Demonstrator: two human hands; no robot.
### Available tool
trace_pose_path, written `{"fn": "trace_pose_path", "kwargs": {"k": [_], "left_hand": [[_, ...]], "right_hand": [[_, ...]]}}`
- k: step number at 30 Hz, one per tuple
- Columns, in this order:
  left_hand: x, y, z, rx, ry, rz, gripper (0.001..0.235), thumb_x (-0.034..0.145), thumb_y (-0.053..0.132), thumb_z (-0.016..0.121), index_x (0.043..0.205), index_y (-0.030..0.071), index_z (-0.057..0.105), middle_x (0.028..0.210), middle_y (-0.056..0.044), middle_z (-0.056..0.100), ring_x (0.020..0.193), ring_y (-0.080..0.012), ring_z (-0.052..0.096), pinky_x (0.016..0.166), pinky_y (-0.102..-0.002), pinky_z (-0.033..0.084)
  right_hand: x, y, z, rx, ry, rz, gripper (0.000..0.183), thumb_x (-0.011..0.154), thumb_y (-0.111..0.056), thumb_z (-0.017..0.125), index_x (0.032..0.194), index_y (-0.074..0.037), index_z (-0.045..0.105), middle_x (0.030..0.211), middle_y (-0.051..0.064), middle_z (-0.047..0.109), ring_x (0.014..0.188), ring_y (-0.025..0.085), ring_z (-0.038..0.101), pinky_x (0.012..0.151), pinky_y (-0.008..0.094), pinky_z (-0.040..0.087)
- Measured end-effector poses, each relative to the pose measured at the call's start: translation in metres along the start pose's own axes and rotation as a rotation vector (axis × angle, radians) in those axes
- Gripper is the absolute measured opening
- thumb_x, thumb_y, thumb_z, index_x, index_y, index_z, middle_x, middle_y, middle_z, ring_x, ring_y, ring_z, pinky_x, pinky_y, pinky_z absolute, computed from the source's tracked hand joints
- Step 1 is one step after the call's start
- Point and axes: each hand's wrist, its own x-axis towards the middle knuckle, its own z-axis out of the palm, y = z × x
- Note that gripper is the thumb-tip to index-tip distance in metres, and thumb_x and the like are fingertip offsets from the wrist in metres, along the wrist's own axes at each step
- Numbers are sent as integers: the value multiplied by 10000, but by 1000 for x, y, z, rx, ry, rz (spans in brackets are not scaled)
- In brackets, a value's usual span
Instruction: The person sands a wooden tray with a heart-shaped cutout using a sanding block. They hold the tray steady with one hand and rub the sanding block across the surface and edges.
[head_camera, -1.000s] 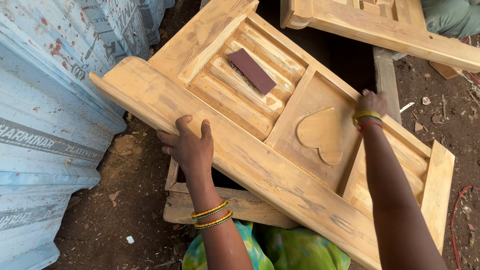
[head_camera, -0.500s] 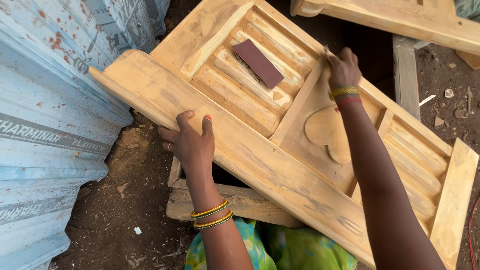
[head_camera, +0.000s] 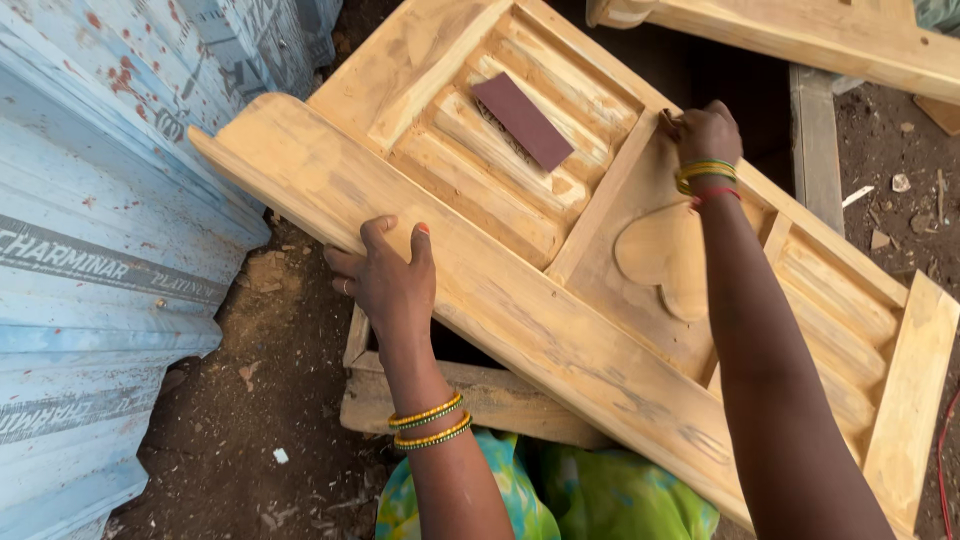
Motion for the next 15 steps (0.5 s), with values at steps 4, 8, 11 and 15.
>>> {"fn": "trace_pose_path", "kwargs": {"k": [4, 8, 11, 15], "left_hand": [[5, 9, 2, 76, 45, -45, 508, 981, 489, 622, 1393, 252, 445, 1518, -428, 16, 1333, -721, 198, 907, -604, 535], [4, 11, 10, 28, 53, -34, 496, 983, 475, 593, 1400, 262, 431, 1553, -423, 29, 1367, -667, 254, 892, -583, 566], [3, 7, 8, 32, 41, -41, 505, 984, 482, 620, 1414, 286, 444, 1538, -421, 9, 1368, -720, 170, 925, -614, 526], [3, 8, 4, 37, 34, -41, 520, 972, 495, 615, 1408, 276, 435, 1546, -412, 8, 1369, -731, 159, 924, -585, 554]], "right_hand": [[45, -8, -17, 137, 217, 69, 145, 947, -132, 748, 1063, -182, 818, 965, 79, 625, 889, 278, 614, 749, 415, 524], [35, -6, -18, 69, 229, -217, 172, 913, -64, 721, 982, -183, 825, 983, 31, 667, 934, 273, 621, 787, 389, 544], [22, -20, -13, 117, 152, -226, 149, 969, -72, 720, 998, -177, 822, 959, 11, 658, 914, 260, 604, 791, 392, 538], [15, -29, -16, 133, 42, -331, 90, 978, -128, 740, 1011, -149, 821, 924, 20, 630, 878, 256, 567, 767, 393, 517]]}}
